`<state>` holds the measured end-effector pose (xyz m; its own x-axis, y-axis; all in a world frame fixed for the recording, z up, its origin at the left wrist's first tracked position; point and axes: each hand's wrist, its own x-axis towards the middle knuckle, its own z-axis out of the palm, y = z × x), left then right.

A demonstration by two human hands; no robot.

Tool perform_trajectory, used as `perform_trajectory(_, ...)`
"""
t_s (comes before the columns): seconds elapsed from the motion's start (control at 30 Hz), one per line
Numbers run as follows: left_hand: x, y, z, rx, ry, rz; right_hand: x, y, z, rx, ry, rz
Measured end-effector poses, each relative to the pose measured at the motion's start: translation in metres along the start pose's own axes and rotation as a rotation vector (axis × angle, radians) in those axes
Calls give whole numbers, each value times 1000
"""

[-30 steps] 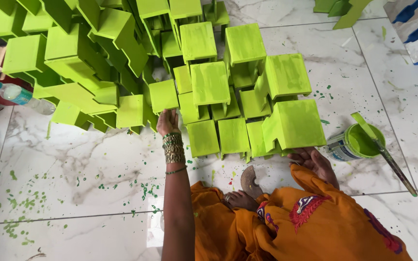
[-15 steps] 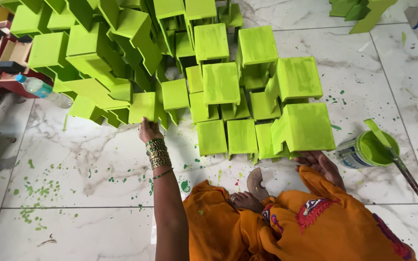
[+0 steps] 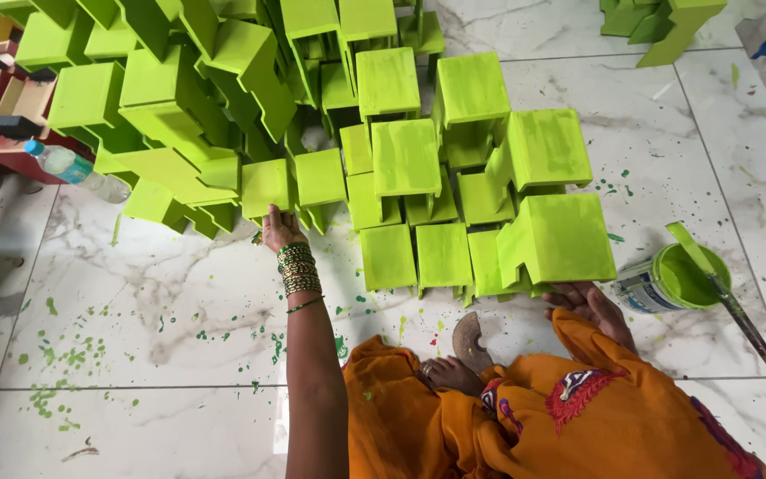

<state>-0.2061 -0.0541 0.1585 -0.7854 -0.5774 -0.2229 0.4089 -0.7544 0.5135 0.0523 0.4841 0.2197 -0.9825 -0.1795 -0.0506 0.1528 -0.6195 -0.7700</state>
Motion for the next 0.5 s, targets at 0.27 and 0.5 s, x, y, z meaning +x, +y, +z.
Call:
perform_trajectory(0.27, -2, -6, 7, -25, -62, 54, 4, 7, -2, 15, -20, -16)
perform_trajectory(0.5, -7, -8, 7, 14, 2, -17, 4, 2, 10, -16, 2, -27)
